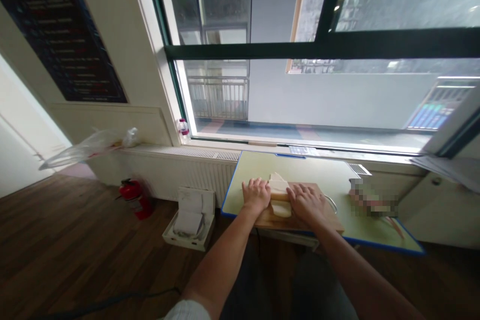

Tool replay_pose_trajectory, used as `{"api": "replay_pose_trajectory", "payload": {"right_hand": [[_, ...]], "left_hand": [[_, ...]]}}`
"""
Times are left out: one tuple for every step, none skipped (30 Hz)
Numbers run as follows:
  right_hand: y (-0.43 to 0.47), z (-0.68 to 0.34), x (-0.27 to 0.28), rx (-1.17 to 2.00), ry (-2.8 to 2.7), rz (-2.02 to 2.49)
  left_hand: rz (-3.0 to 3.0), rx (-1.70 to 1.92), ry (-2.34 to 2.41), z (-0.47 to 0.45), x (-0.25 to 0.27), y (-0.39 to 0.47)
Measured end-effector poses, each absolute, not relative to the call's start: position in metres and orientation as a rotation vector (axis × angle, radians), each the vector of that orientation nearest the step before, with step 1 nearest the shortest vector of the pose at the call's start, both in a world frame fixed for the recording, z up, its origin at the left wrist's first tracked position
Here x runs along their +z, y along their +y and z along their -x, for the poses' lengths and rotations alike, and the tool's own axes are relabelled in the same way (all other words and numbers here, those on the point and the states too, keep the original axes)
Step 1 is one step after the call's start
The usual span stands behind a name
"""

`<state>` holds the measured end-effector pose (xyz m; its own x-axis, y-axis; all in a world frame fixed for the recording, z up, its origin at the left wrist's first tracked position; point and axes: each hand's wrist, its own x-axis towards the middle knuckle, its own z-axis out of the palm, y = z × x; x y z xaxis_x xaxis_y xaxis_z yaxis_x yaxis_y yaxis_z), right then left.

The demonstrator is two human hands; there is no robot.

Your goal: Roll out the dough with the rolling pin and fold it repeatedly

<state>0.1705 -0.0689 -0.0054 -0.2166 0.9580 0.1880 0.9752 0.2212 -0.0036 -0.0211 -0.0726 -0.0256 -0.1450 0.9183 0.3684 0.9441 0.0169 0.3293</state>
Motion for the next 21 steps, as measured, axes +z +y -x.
{"api": "replay_pose_trajectory", "payload": {"right_hand": [[-0.067,-0.17,-0.004,-0.175,-2.367,1.828],[-0.065,-0.17,-0.003,-0.176,-2.383,1.806],[-0.065,-0.169,-0.003,-0.169,-2.375,1.813],[-0.067,-0.168,-0.004,-0.156,-2.341,1.846],[-0.069,-0.167,-0.006,-0.142,-2.292,1.892],[-0.074,-0.167,-0.009,-0.129,-2.237,1.938],[-0.079,-0.167,-0.013,-0.12,-2.187,1.974],[-0.085,-0.167,-0.017,-0.12,-2.153,1.992],[-0.092,-0.168,-0.021,-0.129,-2.135,1.991],[-0.098,-0.169,-0.024,-0.145,-2.131,1.976],[-0.103,-0.171,-0.026,-0.161,-2.134,1.958],[-0.107,-0.172,-0.027,-0.171,-2.141,1.944],[-0.108,-0.172,-0.027,-0.174,-2.153,1.935],[-0.108,-0.172,-0.026,-0.164,-2.164,1.936],[-0.105,-0.172,-0.024,-0.143,-2.17,1.95],[-0.1,-0.171,-0.023,-0.115,-2.174,1.969],[-0.094,-0.171,-0.02,-0.088,-2.174,1.988],[-0.087,-0.17,-0.018,-0.064,-2.178,2.001],[-0.08,-0.169,-0.016,-0.048,-2.187,2.004],[-0.073,-0.169,-0.015,-0.041,-2.204,1.996],[-0.067,-0.169,-0.013,-0.044,-2.232,1.976]], "left_hand": [[2.02,-0.773,-2.218,0.021,-0.025,-0.07],[2.023,-0.762,-2.222,0.021,-0.024,-0.069],[2.027,-0.753,-2.216,0.021,-0.023,-0.069],[2.03,-0.748,-2.201,0.021,-0.023,-0.072],[2.033,-0.744,-2.182,0.021,-0.023,-0.075],[2.036,-0.742,-2.164,0.021,-0.024,-0.08],[2.04,-0.741,-2.15,0.021,-0.026,-0.086],[2.047,-0.742,-2.142,0.021,-0.027,-0.092],[2.057,-0.747,-2.136,0.021,-0.029,-0.098],[2.068,-0.759,-2.132,0.021,-0.031,-0.104],[2.074,-0.775,-2.131,0.021,-0.033,-0.108],[2.077,-0.79,-2.135,0.021,-0.035,-0.111],[2.077,-0.798,-2.143,0.021,-0.036,-0.112],[2.077,-0.796,-2.153,0.022,-0.036,-0.111],[2.076,-0.785,-2.165,0.022,-0.035,-0.109],[2.075,-0.768,-2.177,0.022,-0.034,-0.105],[2.073,-0.751,-2.185,0.022,-0.033,-0.1],[2.066,-0.736,-2.194,0.022,-0.031,-0.094],[2.057,-0.724,-2.205,0.022,-0.028,-0.088],[2.048,-0.713,-2.218,0.021,-0.026,-0.081],[2.041,-0.702,-2.233,0.021,-0.024,-0.075]]}}
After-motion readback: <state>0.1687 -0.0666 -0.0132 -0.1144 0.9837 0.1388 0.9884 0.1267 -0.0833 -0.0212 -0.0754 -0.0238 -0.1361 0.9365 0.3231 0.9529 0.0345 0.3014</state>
